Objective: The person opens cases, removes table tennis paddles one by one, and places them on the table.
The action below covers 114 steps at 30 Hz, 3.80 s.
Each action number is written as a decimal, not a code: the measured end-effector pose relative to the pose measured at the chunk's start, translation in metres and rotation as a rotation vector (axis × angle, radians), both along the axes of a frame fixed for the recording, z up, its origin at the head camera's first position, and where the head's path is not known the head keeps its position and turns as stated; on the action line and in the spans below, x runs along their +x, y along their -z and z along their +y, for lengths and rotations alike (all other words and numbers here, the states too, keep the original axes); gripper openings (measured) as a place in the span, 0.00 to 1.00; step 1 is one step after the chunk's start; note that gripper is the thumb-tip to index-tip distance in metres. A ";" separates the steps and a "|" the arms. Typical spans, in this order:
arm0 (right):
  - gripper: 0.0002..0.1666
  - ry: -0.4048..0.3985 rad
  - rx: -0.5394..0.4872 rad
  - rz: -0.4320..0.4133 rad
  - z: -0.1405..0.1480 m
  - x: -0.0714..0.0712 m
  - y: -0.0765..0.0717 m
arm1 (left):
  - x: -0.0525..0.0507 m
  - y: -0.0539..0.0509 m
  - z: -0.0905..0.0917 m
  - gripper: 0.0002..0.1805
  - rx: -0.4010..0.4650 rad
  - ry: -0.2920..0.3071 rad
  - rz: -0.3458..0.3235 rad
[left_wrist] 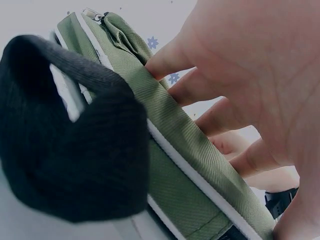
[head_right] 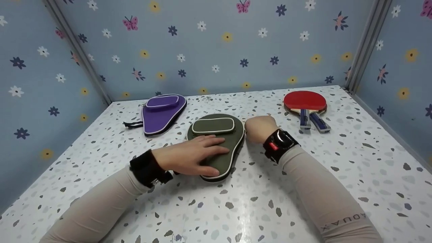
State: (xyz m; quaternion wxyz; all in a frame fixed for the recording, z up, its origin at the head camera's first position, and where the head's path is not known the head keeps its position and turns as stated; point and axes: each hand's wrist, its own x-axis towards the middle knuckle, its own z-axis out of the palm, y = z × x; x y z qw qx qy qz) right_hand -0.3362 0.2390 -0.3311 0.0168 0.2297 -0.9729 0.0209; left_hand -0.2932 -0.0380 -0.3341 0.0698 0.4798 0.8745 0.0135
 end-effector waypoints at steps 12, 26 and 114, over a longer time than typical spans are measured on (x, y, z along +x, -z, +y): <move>0.14 -0.073 0.000 -0.029 0.000 0.019 0.001 | 0.001 -0.001 0.001 0.44 -0.011 -0.001 0.007; 0.13 -0.158 0.038 -0.161 -0.009 0.035 -0.013 | 0.001 -0.001 0.001 0.44 -0.007 -0.009 -0.003; 0.16 -0.152 0.042 -0.209 -0.059 0.068 -0.013 | -0.050 0.004 -0.004 0.35 0.118 -0.128 0.036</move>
